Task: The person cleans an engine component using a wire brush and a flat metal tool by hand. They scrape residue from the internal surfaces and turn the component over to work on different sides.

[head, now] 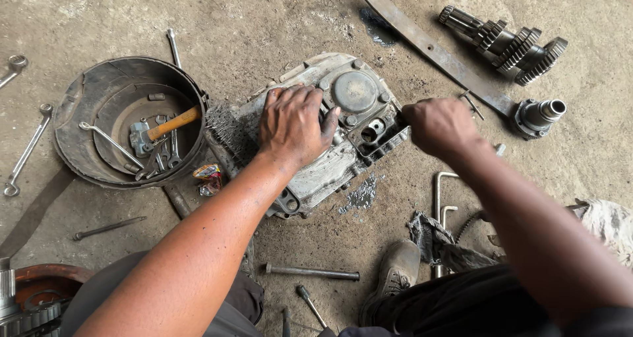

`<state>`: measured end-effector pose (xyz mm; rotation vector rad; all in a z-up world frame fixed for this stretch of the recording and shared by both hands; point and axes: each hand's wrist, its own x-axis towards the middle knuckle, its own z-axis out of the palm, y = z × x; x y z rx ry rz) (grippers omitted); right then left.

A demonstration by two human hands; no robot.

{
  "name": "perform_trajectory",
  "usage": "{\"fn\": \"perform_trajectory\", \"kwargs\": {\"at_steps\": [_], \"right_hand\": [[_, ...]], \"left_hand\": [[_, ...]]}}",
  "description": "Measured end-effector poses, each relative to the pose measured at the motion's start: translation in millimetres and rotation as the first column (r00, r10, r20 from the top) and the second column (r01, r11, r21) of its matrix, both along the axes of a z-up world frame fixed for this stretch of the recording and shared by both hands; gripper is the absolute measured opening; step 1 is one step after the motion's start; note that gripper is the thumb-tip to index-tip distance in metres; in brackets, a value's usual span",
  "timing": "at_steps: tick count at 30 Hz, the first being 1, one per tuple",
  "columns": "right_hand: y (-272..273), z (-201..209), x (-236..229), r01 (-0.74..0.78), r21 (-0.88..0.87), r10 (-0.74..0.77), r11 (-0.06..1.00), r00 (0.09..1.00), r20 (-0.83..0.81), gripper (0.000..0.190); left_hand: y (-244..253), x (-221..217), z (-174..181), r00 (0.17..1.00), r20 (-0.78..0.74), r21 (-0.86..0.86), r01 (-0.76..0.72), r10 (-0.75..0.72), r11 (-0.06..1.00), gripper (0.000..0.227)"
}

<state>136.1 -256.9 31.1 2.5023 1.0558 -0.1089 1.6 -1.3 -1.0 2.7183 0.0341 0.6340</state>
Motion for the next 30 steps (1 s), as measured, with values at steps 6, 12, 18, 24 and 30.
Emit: {"fn": "perform_trajectory", "kwargs": {"at_steps": [6,12,18,24,30], "right_hand": [[4.4,-10.6,13.0,0.549,0.414,-0.408,0.726,0.829,-0.383,0.015],[-8.5,-14.5,0.7,0.303,0.498,-0.270,0.812,0.953,-0.140,0.016],[2.4,-7.9,-25.9,0.184,0.304,-0.179,0.935,0.983,-0.045,0.029],[11.2,-18.2,-58.8,0.381,0.218,-0.349,0.898,0.921,-0.174,0.043],[23.2,-30.0,-118.0,0.326,0.380,-0.200,0.866,0.921,-0.335,0.038]], "left_hand": [[0.2,2.7,-1.3,0.997,-0.077,-0.025,0.001,-0.003,1.000,0.048],[1.0,2.3,-2.7,0.991,-0.133,0.003,-0.018,0.018,1.000,0.048],[2.1,4.8,-4.9,0.988,-0.153,0.020,-0.017,0.020,1.000,0.052],[6.6,6.7,-1.2,0.977,-0.211,0.008,0.029,-0.027,1.000,0.060],[3.8,-25.0,27.5,0.989,-0.064,0.071,0.134,-0.130,0.988,0.067]]}}
